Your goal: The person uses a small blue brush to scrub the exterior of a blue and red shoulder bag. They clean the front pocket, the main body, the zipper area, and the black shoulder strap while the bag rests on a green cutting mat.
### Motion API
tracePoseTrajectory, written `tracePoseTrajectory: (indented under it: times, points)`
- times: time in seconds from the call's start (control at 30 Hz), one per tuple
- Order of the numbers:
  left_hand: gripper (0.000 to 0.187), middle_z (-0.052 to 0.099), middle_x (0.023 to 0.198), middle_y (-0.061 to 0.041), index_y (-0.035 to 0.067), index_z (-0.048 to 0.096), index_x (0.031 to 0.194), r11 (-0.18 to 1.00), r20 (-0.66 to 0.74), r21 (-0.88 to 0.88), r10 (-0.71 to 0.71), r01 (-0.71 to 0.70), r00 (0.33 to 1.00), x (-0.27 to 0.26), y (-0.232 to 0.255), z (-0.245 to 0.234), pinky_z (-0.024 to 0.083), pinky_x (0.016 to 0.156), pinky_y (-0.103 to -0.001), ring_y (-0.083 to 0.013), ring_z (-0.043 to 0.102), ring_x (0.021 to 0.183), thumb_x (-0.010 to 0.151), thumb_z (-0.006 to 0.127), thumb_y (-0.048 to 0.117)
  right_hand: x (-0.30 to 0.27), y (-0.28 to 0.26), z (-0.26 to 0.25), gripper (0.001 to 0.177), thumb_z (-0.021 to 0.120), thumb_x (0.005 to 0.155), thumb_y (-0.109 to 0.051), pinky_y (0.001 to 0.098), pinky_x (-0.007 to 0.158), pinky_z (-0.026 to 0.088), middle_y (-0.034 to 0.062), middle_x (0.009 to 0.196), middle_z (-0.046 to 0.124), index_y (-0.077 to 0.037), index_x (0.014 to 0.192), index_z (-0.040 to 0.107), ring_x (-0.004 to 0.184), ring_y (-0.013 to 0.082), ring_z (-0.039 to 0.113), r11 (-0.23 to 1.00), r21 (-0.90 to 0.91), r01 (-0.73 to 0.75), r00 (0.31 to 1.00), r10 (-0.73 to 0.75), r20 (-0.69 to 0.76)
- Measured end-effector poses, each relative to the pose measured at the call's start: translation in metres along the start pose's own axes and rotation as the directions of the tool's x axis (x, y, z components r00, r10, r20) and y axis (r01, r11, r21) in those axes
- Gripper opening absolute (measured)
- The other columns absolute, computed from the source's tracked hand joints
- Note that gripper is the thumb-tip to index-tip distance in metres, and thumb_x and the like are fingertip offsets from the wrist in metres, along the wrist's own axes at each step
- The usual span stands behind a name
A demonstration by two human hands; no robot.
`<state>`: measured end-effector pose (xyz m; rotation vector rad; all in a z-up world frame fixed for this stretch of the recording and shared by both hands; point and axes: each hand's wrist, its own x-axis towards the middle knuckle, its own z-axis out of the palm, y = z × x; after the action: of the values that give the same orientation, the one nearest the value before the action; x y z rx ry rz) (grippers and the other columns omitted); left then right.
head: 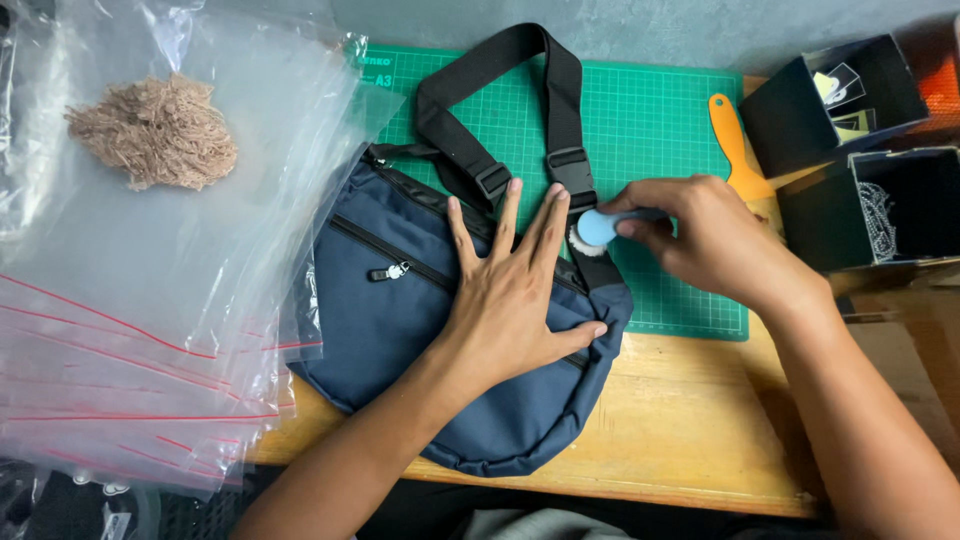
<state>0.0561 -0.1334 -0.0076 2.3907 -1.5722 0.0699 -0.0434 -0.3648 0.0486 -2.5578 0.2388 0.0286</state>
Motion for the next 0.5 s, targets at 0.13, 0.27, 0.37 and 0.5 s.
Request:
tracePoseTrajectory:
  times: [0.13,0.27,0.37,0.5]
  points:
    - [0.152,0.032,0.191,-0.004,0.006,0.017,0.182,1.0,-0.001,-0.003,0.009,-0.009,1.0,-0.001,0.002,0.001,0.003,0.129,-0.091,-0.0421,0.014,0.178,0.08,0.085,0.095,-0.02,0.008,-0.014,0.023,0.079,0.101,-0.023,0.0375,0.093,0.061,-0.0045,0.119,0.095,-0.02,0.121,0.089,0.109,0.0172,0.087,0.991,0.013,-0.136,0.971,0.13,0.2]
    - [0.145,0.026,0.192,-0.002,0.009,0.023,0.183,0.999,0.007,0.009,0.043,-0.043,0.999,-0.002,0.003,-0.003,0.003,0.129,-0.091,-0.0405,0.013,0.178,0.083,0.082,0.095,-0.031,0.008,-0.041,0.029,0.083,0.094,-0.035,0.0264,0.091,0.066,-0.0145,0.113,0.103,-0.03,0.119,0.097,0.101,0.0056,0.093,0.976,0.039,-0.213,0.904,0.181,0.388]
    - [0.142,0.026,0.192,-0.003,0.009,0.028,0.182,0.999,0.001,0.01,0.05,-0.05,0.999,-0.002,0.003,-0.002,0.004,0.128,-0.092,-0.0401,0.013,0.178,0.083,0.082,0.094,-0.03,0.01,-0.032,0.029,0.086,0.092,-0.033,0.0267,0.092,0.066,-0.011,0.112,0.102,-0.025,0.118,0.096,0.104,0.0063,0.09,0.971,0.192,-0.142,0.942,0.073,0.328]
    - [0.141,0.021,0.193,-0.002,0.01,0.024,0.184,0.997,0.019,0.035,0.061,-0.062,0.998,-0.003,0.003,0.0,0.003,0.127,-0.092,-0.0426,0.011,0.178,0.086,0.08,0.095,-0.023,0.025,-0.018,0.024,0.081,0.099,-0.033,0.0266,0.089,0.061,-0.0143,0.106,0.098,-0.03,0.121,0.092,0.093,0.0062,0.086,0.984,0.004,-0.18,0.89,0.161,0.426]
